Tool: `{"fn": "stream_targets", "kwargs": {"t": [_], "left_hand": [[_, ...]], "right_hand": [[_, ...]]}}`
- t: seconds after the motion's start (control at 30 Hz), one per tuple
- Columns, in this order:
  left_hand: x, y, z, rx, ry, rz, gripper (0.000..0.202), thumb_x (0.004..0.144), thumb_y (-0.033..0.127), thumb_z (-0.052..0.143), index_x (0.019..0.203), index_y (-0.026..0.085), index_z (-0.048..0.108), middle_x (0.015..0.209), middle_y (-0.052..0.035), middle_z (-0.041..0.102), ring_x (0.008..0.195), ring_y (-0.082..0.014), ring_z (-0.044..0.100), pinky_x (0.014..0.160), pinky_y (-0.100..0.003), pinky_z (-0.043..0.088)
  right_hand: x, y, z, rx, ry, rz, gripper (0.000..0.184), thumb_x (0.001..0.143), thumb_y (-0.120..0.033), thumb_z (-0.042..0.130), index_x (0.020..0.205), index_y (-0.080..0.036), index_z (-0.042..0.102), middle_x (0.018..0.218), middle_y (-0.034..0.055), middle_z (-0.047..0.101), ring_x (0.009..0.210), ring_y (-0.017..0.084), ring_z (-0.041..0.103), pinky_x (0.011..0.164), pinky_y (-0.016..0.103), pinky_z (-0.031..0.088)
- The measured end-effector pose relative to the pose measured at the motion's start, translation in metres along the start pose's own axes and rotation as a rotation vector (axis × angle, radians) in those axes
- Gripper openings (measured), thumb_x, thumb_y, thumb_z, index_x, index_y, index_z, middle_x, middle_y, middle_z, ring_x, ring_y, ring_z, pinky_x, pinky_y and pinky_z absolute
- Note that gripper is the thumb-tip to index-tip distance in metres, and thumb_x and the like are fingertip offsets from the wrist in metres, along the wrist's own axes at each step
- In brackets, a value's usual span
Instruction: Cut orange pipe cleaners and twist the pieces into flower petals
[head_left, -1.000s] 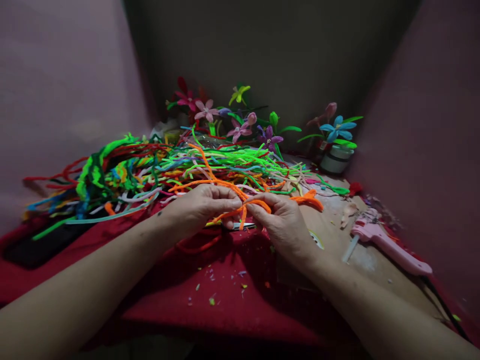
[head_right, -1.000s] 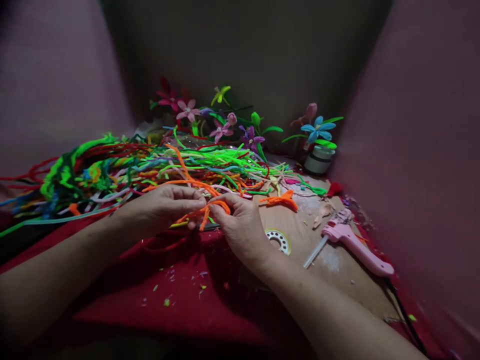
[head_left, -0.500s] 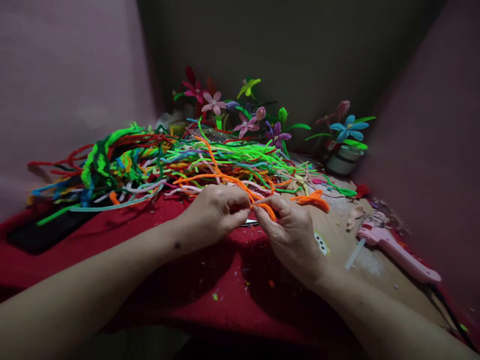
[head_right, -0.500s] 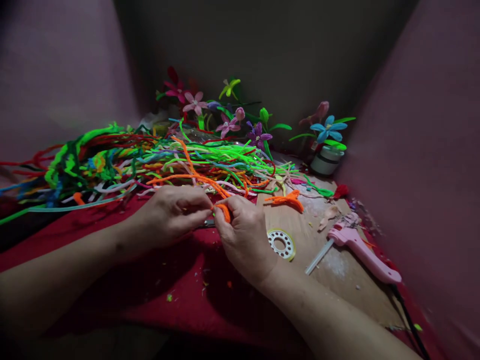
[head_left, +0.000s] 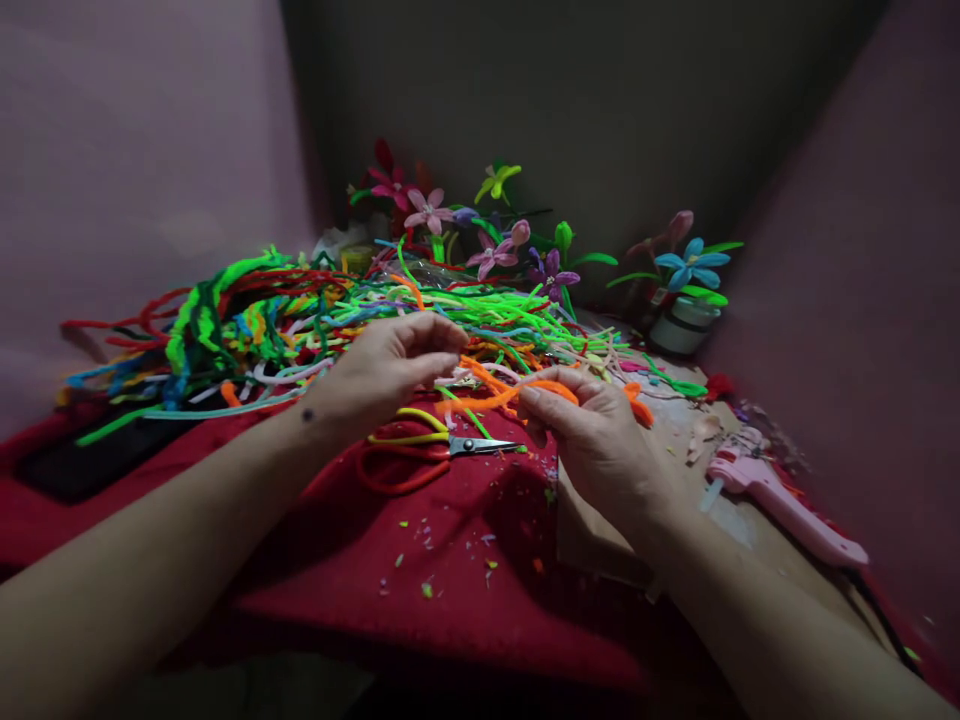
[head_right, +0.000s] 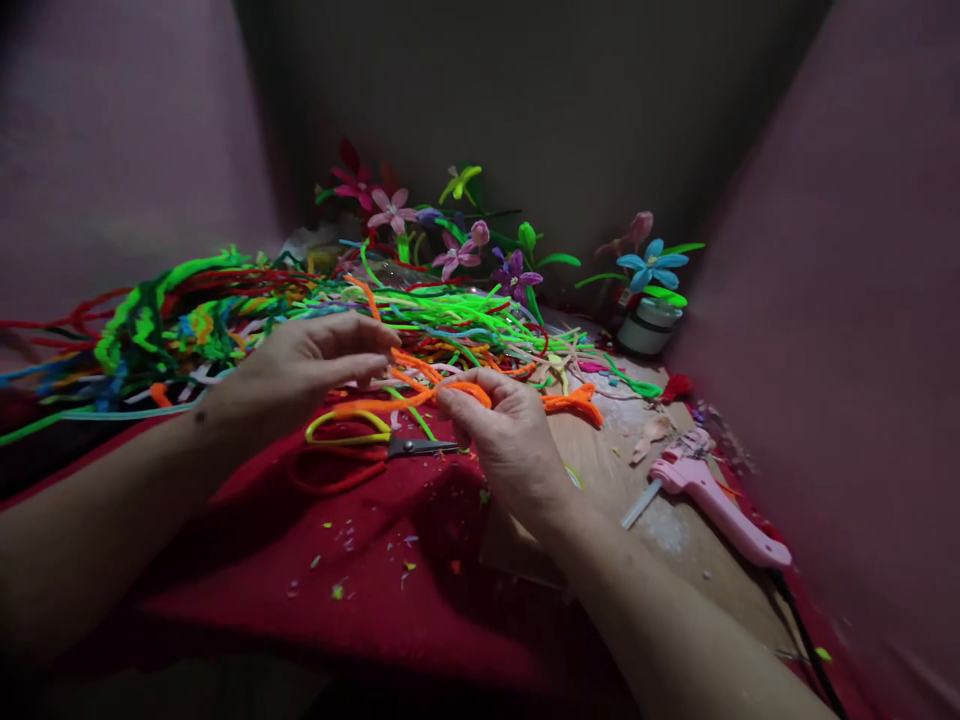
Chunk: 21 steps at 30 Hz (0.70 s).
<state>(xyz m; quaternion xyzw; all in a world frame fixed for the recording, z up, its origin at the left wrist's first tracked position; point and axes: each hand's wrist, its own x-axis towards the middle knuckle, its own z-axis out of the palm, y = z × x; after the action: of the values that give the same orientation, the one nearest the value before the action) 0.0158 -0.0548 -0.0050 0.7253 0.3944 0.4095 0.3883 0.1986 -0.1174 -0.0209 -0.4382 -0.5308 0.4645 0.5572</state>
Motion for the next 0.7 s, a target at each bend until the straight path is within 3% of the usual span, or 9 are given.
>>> {"fn": "stream_targets", "kwargs": {"t": [0.07, 0.17, 0.27, 0.33, 0.43, 0.57, 0.63, 0.7], "left_hand": [[0.005, -0.002, -0.005, -0.298, -0.141, -0.248, 0.015, 0.078, 0.027, 0.060, 0.085, 0.013, 0.061, 0.069, -0.0014, 0.060, 0.055, -0.0083, 0.054, 0.050, -0.020, 0.045], [0.005, -0.005, -0.002, -0.592, -0.457, -0.456, 0.016, 0.080, 0.024, 0.058, 0.074, 0.010, 0.061, 0.056, -0.0011, 0.056, 0.042, -0.0056, 0.047, 0.036, -0.015, 0.038], [-0.002, -0.005, 0.007, -0.758, -0.663, -0.498, 0.021, 0.080, 0.029, 0.058, 0.072, 0.010, 0.063, 0.047, -0.0011, 0.055, 0.034, -0.0069, 0.045, 0.030, -0.015, 0.036], [-0.007, -0.005, 0.011, -0.796, -0.743, -0.494, 0.034, 0.081, 0.039, 0.057, 0.073, 0.007, 0.066, 0.051, -0.0061, 0.062, 0.033, -0.0084, 0.048, 0.029, -0.016, 0.036], [-0.011, -0.004, 0.013, -0.803, -0.794, -0.491, 0.041, 0.080, 0.044, 0.058, 0.074, 0.004, 0.068, 0.060, -0.0123, 0.067, 0.033, -0.0053, 0.044, 0.029, -0.014, 0.031], [-0.011, -0.001, 0.011, -0.783, -0.772, -0.475, 0.029, 0.079, 0.036, 0.059, 0.071, 0.008, 0.063, 0.051, -0.0044, 0.060, 0.030, -0.0004, 0.028, 0.030, -0.013, 0.021], [-0.012, 0.001, 0.010, -0.669, -0.733, -0.438, 0.026, 0.080, 0.034, 0.057, 0.066, 0.012, 0.058, 0.046, 0.0009, 0.051, 0.030, -0.0021, 0.027, 0.032, -0.016, 0.021], [-0.014, 0.004, 0.011, -0.371, -0.647, -0.275, 0.025, 0.081, 0.032, 0.055, 0.064, 0.014, 0.054, 0.048, 0.0018, 0.049, 0.036, -0.0047, 0.034, 0.036, -0.018, 0.025]], "right_hand": [[0.000, 0.000, -0.001, -0.022, -0.034, -0.043, 0.007, 0.075, -0.025, 0.064, 0.074, -0.018, 0.065, 0.061, -0.0035, 0.054, 0.055, 0.008, 0.044, 0.053, 0.023, 0.033], [0.000, 0.002, -0.002, -0.015, -0.111, -0.136, 0.005, 0.076, -0.024, 0.065, 0.078, -0.019, 0.066, 0.065, -0.0032, 0.057, 0.060, 0.008, 0.048, 0.058, 0.022, 0.038], [-0.003, 0.002, -0.001, -0.063, -0.154, -0.233, 0.003, 0.079, -0.021, 0.062, 0.080, -0.020, 0.066, 0.072, -0.0019, 0.060, 0.067, 0.010, 0.054, 0.065, 0.024, 0.042], [-0.005, 0.003, -0.001, -0.148, -0.165, -0.309, 0.005, 0.081, -0.019, 0.061, 0.081, -0.021, 0.065, 0.076, -0.0005, 0.062, 0.072, 0.012, 0.057, 0.070, 0.026, 0.044], [-0.006, 0.002, 0.000, -0.291, -0.156, -0.423, 0.006, 0.083, -0.018, 0.058, 0.082, -0.020, 0.064, 0.079, 0.0010, 0.063, 0.076, 0.013, 0.058, 0.073, 0.027, 0.045], [-0.008, 0.000, 0.000, -0.424, -0.088, -0.528, 0.005, 0.082, -0.017, 0.059, 0.082, -0.018, 0.065, 0.073, 0.0006, 0.062, 0.069, 0.011, 0.056, 0.066, 0.024, 0.044], [-0.008, -0.002, 0.000, -0.451, -0.071, -0.495, 0.006, 0.080, -0.018, 0.060, 0.080, -0.016, 0.065, 0.071, 0.0006, 0.063, 0.065, 0.010, 0.056, 0.062, 0.024, 0.043], [-0.008, -0.003, 0.001, -0.452, -0.056, -0.382, 0.007, 0.078, -0.019, 0.059, 0.076, -0.015, 0.065, 0.067, 0.0004, 0.061, 0.062, 0.011, 0.054, 0.059, 0.024, 0.041]]}}
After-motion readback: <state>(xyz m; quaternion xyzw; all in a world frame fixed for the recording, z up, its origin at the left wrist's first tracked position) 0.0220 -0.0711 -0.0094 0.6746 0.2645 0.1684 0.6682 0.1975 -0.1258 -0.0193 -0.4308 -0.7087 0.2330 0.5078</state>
